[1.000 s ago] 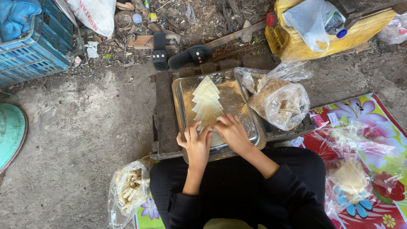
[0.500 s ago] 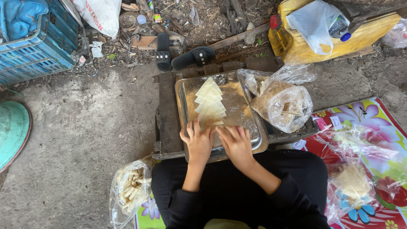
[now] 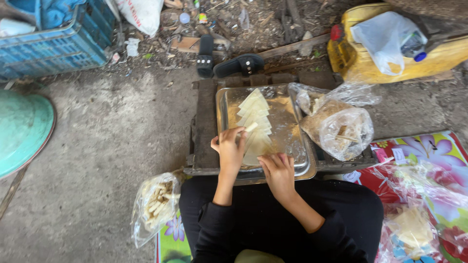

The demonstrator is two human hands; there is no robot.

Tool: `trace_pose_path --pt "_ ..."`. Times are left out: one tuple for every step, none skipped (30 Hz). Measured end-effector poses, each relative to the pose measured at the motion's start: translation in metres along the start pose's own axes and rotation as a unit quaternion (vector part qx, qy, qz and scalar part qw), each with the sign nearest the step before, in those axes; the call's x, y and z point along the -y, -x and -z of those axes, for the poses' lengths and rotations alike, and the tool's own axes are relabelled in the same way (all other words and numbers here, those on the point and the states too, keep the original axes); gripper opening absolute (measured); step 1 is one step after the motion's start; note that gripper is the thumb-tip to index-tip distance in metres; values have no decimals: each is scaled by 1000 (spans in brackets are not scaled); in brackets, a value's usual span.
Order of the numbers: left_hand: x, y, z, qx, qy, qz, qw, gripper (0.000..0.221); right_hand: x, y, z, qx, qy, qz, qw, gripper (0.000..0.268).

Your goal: The person prepares pastries by applying a paste to dough sheets using a spoon and then rolling them into thin cylinders on a metal tray.

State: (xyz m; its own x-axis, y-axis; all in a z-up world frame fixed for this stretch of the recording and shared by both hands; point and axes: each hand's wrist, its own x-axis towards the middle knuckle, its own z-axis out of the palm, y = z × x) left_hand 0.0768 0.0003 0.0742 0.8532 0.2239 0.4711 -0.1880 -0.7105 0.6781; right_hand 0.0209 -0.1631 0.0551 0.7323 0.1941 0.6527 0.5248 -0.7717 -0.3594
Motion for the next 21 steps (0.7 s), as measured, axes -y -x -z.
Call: trace_pose_path --pt "7 5 11 -22 -14 4 1000 14 -1 2 -2 3 -2 1 1000 15" --pt "18 13 27 -45 -29 9 999 15 -2 4 -3 6 -4 1 1000 16" --pt "30 20 45 -70 -44 13 996 17 -5 4 -3 -1 -11 1 1000 18" --pt "44 31 65 -103 -76 24 991 16 -7 3 -3 -8 -19 0 1000 20" --pt "60 47 90 -131 -110 36 985 15 -6 4 -4 -14 -26 -4 1000 23" --pt "75 65 116 -130 -164 80 975 17 -4 6 -3 -23 -35 -4 999 26" --pt "90 81 141 -128 -214 119 961 18 -4 6 1 -37 -40 -4 998 29" --pt "102 100 164 -143 -246 156 946 20 -5 4 4 -51 -45 -5 998 32" --pt "114 117 187 -153 -276 186 930 21 -5 2 7 -63 -43 0 997 34" --pt "128 125 204 -136 -304 248 910 23 -7 -2 11 -75 -42 4 996 36" --pt "138 131 208 -115 -329 306 886 25 -12 -5 18 -87 -35 7 996 37" --pt "143 143 211 -85 -337 338 875 32 -18 -9 25 -103 -37 -3 994 36" --pt "148 149 214 -51 -343 363 865 39 -26 -11 32 -122 -31 -16 992 35" --pt "151 152 213 -17 -349 388 853 47 -35 -14 39 -142 -24 -28 989 35" --pt "152 155 205 -26 -350 358 865 46 -48 -14 48 -173 3 -61 983 36" --pt "153 156 197 -35 -350 329 876 45 -63 -14 57 -204 31 -93 974 38" --pt "153 153 185 -46 -346 301 887 43 -77 -14 68 -236 60 -122 962 41" --pt "154 149 173 -55 -325 276 903 42 -89 -11 80 -225 95 -156 957 41" --pt "155 146 164 -68 -303 253 916 41 -102 -8 90 -215 126 -187 950 40" --pt "158 143 154 -81 -281 230 928 41 -113 -3 101 -205 156 -219 941 40" --pt "163 139 150 -72 -309 236 919 39 -122 1 108 -200 162 -221 941 38"
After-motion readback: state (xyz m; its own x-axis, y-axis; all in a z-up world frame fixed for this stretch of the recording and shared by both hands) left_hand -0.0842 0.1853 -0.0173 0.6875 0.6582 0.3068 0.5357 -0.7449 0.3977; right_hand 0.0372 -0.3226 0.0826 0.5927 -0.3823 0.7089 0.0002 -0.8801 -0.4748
